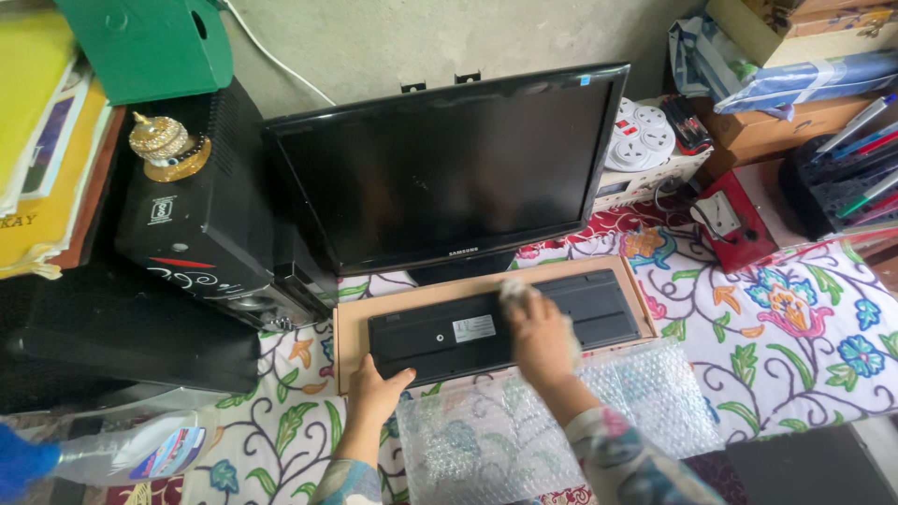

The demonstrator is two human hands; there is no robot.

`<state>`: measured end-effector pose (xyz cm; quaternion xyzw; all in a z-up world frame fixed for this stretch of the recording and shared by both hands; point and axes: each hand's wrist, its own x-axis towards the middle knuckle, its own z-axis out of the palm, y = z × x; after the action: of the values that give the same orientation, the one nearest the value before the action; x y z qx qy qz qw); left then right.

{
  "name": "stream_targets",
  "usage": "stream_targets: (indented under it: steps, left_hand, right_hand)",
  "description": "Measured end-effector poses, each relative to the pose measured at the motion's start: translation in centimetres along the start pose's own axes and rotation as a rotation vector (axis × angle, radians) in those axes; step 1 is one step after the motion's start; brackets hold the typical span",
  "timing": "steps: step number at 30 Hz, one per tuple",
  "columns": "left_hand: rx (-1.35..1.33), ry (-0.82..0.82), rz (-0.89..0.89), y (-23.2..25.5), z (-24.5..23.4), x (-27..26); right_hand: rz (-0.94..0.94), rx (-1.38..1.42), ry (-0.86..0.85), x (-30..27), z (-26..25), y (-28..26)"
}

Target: The person wipes a keyboard, its packaging, a computer tower, several pens, a container, and a base using a cloth by hand.

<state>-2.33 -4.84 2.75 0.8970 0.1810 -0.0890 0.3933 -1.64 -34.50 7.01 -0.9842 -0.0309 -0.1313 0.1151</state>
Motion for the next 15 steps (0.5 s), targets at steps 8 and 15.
stream_targets:
  steps: [8, 15]
  left_hand:
    - [0.054, 0.025, 0.010, -1.1, 0.5, 1.2]
    - [0.041, -0.003, -0.058, 0.4, -0.2, 0.4]
  right_hand:
    - [-0.248, 0.115, -0.002, -1.3, -2.5, 4.1]
    - [0.271, 0.000, 0.072, -2.2, -4.0, 13.3]
